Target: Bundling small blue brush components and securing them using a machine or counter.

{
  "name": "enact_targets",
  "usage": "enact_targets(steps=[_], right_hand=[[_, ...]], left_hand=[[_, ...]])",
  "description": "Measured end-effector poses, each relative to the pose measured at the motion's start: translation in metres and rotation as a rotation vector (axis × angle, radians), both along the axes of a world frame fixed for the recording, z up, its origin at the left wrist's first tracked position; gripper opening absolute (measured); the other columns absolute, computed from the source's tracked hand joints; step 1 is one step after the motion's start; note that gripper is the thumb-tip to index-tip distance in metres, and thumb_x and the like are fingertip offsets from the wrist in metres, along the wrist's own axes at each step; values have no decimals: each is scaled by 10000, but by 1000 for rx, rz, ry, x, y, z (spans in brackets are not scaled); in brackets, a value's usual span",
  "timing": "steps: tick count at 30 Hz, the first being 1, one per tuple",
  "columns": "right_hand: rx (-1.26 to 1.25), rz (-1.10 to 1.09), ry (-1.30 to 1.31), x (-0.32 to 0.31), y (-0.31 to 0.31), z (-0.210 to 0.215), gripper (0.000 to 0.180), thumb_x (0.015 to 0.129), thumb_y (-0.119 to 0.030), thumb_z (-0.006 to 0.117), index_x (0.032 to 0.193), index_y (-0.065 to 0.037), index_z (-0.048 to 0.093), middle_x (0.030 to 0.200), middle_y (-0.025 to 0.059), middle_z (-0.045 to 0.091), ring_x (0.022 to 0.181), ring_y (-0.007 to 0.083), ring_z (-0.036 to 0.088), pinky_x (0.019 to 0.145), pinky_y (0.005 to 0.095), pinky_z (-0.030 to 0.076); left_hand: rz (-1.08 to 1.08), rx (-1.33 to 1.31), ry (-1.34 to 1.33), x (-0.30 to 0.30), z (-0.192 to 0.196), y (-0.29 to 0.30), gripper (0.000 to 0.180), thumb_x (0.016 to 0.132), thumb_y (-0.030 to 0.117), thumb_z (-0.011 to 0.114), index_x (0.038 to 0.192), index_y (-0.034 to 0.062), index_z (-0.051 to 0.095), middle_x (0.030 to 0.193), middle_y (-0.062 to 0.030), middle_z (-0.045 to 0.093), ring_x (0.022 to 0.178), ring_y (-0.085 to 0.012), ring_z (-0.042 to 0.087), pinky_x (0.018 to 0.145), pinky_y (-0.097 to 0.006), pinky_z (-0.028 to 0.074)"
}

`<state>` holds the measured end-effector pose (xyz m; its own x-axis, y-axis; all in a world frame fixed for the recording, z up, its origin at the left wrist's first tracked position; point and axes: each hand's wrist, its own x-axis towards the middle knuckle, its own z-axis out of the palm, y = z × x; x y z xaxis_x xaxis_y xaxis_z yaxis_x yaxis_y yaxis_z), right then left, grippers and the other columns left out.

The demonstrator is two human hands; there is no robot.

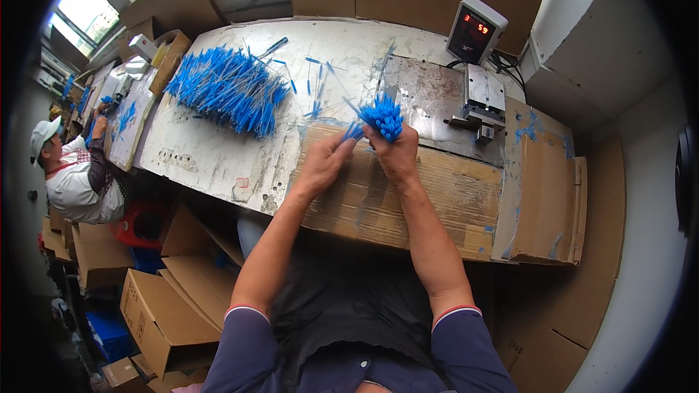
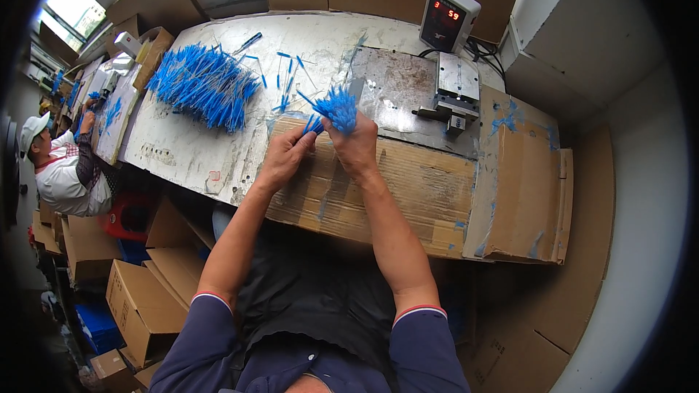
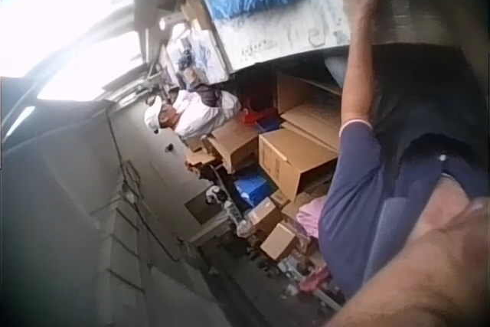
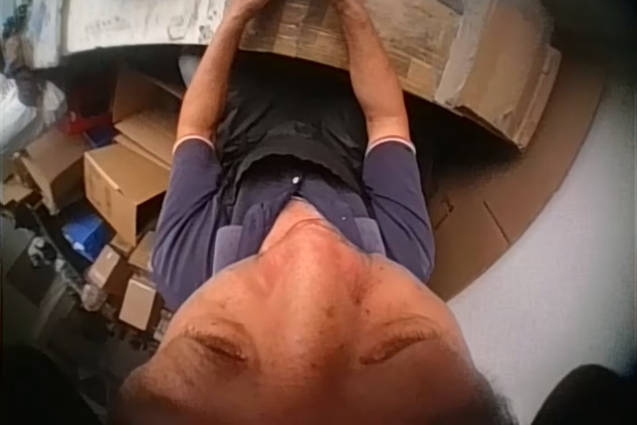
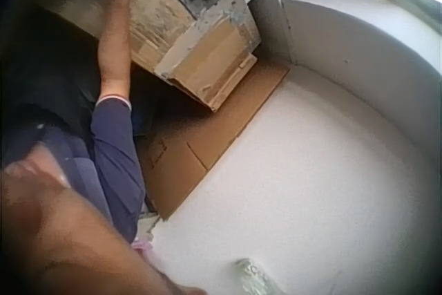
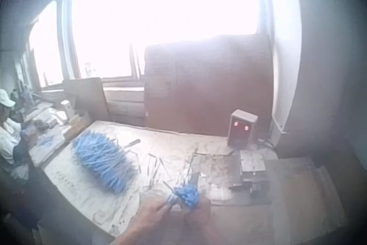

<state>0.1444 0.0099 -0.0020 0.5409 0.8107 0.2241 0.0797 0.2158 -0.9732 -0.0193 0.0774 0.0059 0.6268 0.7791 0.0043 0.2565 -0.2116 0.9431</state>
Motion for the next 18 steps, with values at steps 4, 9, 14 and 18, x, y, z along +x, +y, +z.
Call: enact_targets(steps=[4,9,14,18], right_hand=[[32,-26,109,0,0,-3,121,910,-47,761,1017,5,744,856,15,730,774,87,646,692,274,518],[126,-69,308,10,0,-5,77,893,-44,775,950,-12,734,791,28,707,684,116,634,626,279,497],[209,-192,644,24,0,12,79,884,-40,781,913,-9,715,824,96,736,652,144,659,557,281,543],[140,-127,581,10,1,10,73,898,-54,767,932,-3,727,863,110,754,667,133,660,576,277,539]], left_hand=[[5,-42,-37,-1,3,2,223,1059,226,614,1081,36,729,800,64,582,734,-42,479,663,-232,408],[-36,21,105,-5,4,7,295,1056,223,560,1239,33,694,833,8,632,805,-110,549,766,-306,470],[114,-267,-151,-22,-11,17,268,1081,218,540,1234,24,643,844,28,597,697,-66,499,631,-242,434],[201,-569,-452,-9,-9,13,245,1099,227,530,1258,45,568,962,-3,614,654,-58,507,545,-204,414]])
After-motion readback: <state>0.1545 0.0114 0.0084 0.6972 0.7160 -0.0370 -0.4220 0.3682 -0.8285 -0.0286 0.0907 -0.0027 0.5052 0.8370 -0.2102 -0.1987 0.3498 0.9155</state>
